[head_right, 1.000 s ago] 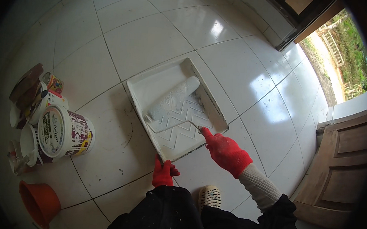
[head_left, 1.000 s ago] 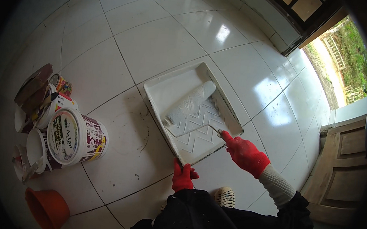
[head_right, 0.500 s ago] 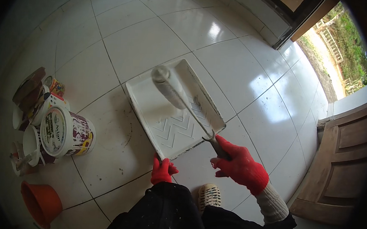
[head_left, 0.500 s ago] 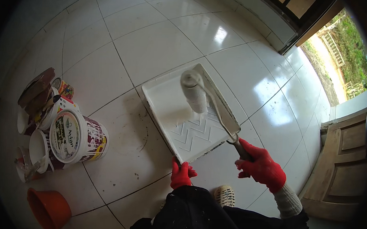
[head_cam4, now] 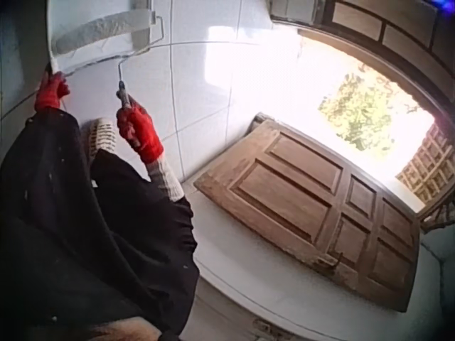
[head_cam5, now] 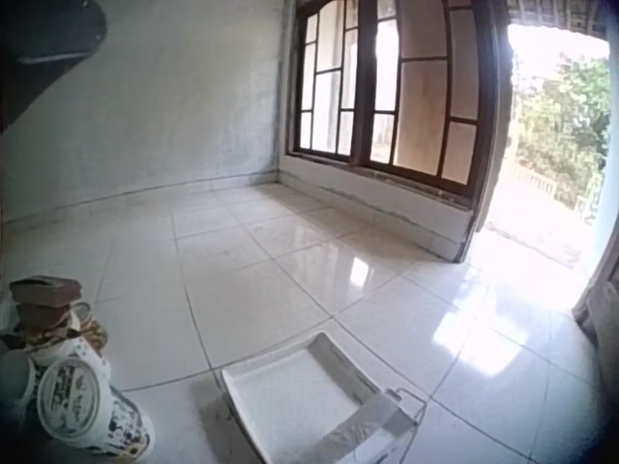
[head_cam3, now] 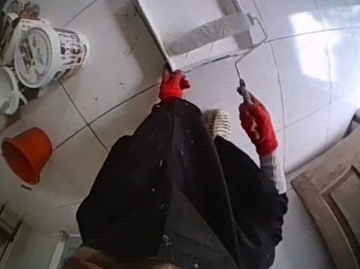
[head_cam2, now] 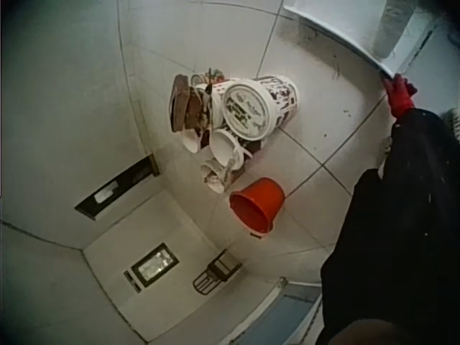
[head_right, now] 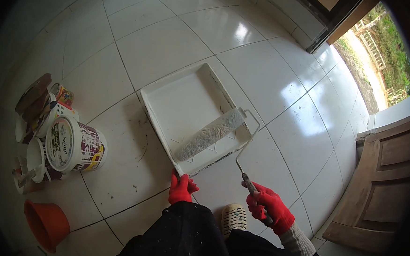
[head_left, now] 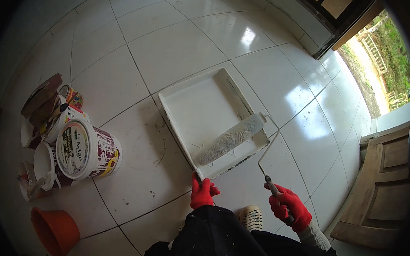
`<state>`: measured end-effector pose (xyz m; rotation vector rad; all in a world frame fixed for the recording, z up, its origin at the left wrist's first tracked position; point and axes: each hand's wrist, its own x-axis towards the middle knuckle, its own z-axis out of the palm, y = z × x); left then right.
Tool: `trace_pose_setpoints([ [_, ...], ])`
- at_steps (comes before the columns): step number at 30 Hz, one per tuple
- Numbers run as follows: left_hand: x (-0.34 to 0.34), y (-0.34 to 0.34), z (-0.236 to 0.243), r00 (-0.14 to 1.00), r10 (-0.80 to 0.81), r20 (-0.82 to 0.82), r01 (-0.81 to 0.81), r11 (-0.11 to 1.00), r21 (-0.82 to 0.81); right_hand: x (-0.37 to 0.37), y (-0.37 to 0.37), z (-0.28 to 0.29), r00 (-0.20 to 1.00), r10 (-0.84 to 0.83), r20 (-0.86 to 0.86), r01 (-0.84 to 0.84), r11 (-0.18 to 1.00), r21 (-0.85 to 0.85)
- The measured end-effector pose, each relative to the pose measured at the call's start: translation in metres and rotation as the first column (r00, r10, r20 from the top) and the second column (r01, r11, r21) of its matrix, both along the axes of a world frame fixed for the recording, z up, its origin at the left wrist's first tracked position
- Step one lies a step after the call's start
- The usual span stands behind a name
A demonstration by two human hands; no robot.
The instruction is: The person places a lid on a paint bucket, stirs the white paint in a tray with a wooden stick, and coats a paint roller by rolling it back and forth in the tray.
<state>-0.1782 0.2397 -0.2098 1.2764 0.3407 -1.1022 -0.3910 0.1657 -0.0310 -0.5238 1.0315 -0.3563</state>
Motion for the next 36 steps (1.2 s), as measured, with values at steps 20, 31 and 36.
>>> trace_pose_setpoints([
  [20, 0.01, -0.004, 0.01, 0.992, -0.125, 0.031, 0.122, 0.988, 0.093, 0.064, -0.047, -0.015, 0.657, 0.428, -0.621, -0.574, 0.818, -0.044],
  [31, 0.013, -0.004, 0.007, 0.984, -0.177, 0.023, 0.173, 0.978, 0.113, 0.112, -0.086, -0.048, 0.748, 0.368, -0.553, -0.54, 0.822, -0.182],
  [36, 0.014, -0.005, 0.012, 0.982, -0.191, -0.014, 0.191, 0.973, 0.132, 0.127, -0.093, -0.06, 0.77, 0.351, -0.534, -0.516, 0.834, -0.195],
])
